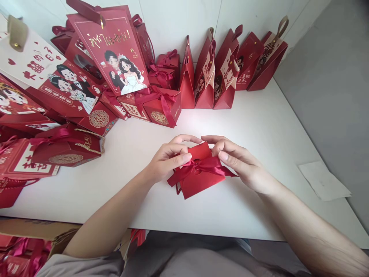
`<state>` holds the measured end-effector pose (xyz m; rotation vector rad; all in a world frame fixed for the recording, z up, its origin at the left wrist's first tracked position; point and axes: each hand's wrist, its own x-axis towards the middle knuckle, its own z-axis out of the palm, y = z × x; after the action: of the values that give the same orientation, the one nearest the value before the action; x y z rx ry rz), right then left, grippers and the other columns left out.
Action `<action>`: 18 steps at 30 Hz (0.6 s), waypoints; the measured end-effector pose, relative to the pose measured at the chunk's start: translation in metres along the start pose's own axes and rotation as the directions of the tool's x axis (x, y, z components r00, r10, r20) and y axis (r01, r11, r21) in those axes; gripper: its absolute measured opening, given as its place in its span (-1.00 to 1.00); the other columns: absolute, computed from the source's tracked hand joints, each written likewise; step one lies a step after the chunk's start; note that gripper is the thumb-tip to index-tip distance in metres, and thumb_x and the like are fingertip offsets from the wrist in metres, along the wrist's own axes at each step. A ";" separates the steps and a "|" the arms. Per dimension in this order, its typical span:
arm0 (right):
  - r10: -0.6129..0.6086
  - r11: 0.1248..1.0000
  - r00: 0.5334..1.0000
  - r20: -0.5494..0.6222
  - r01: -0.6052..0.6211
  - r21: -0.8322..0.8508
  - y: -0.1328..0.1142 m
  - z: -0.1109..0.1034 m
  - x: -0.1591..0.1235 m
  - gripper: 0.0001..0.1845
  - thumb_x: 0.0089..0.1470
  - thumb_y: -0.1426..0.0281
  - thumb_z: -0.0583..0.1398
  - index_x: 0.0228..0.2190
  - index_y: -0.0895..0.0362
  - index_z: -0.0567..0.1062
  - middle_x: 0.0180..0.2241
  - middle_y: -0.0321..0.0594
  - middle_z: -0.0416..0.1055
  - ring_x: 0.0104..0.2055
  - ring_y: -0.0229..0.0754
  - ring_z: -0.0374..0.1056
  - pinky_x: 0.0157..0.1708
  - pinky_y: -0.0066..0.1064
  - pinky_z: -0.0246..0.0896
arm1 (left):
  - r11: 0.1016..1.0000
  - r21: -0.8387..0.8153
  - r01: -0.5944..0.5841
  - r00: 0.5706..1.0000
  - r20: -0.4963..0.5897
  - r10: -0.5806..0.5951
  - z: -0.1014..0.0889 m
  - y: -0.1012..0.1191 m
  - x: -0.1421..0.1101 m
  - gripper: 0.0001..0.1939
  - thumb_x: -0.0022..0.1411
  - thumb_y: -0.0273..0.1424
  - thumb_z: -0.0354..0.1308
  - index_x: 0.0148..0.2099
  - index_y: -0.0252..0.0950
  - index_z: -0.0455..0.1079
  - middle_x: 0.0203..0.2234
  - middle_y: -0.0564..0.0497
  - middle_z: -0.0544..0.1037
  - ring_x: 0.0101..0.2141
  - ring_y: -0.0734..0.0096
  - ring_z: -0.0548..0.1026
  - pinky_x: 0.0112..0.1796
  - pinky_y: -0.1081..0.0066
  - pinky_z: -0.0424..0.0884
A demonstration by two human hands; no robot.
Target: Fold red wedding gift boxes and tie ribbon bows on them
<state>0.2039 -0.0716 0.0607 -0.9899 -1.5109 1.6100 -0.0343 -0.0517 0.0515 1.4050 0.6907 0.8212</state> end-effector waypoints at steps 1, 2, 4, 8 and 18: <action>-0.010 1.000 1.000 0.007 0.010 -0.006 0.000 0.000 0.000 -0.75 0.27 0.17 0.18 -0.37 0.04 0.44 0.25 -0.26 0.23 0.30 0.02 0.16 0.30 -0.06 0.00 | 1.000 0.009 -0.003 1.000 -0.001 0.003 0.000 0.000 0.000 -0.55 0.31 -0.26 0.17 -0.56 -0.38 0.23 0.06 -0.12 0.40 -0.17 0.32 0.47 -0.21 0.37 0.37; -0.028 0.999 0.999 0.016 0.028 -0.020 0.000 0.000 -0.001 -0.78 0.25 0.18 0.20 -0.36 0.03 0.44 0.25 -0.27 0.22 0.31 0.02 0.14 0.31 -0.07 -0.01 | 1.000 0.018 -0.005 1.000 -0.003 0.005 0.000 0.000 0.000 -0.55 0.30 -0.26 0.18 -0.56 -0.38 0.23 0.06 -0.12 0.40 -0.16 0.32 0.47 -0.21 0.37 0.37; -0.084 0.994 0.996 0.038 0.086 -0.071 0.000 0.000 -0.002 -0.84 0.23 0.21 0.23 -0.33 0.01 0.48 0.25 -0.27 0.23 0.35 0.01 0.07 0.33 -0.09 -0.05 | 1.000 0.030 -0.005 1.000 -0.003 0.005 0.000 0.000 -0.001 -0.55 0.31 -0.25 0.17 -0.56 -0.38 0.24 0.06 -0.12 0.41 -0.18 0.34 0.47 -0.22 0.37 0.37; -0.156 0.976 0.986 0.051 0.162 -0.147 0.001 0.000 -0.002 -0.89 0.24 0.25 0.24 -0.29 -0.02 0.55 0.23 -0.25 0.25 0.39 -0.03 0.01 0.33 -0.14 -0.02 | 0.999 0.041 -0.015 1.000 0.001 0.015 0.000 0.000 -0.001 -0.55 0.32 -0.25 0.16 -0.55 -0.38 0.23 0.09 -0.11 0.41 -0.21 0.37 0.47 -0.23 0.37 0.36; -0.193 0.969 0.980 0.049 0.198 -0.151 -0.001 0.000 -0.002 -0.76 0.22 0.29 0.26 -0.48 0.06 0.45 0.21 -0.25 0.29 0.35 -0.01 0.10 0.33 -0.11 0.01 | 0.990 0.137 -0.045 0.999 0.002 0.046 -0.002 0.000 -0.001 -0.59 0.32 -0.26 0.16 -0.52 -0.37 0.26 0.12 -0.08 0.38 -0.25 0.41 0.49 -0.19 0.34 0.36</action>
<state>0.2045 -0.0732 0.0615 -0.8693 -1.7214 1.3939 -0.0365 -0.0515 0.0512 1.5490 0.7295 0.8230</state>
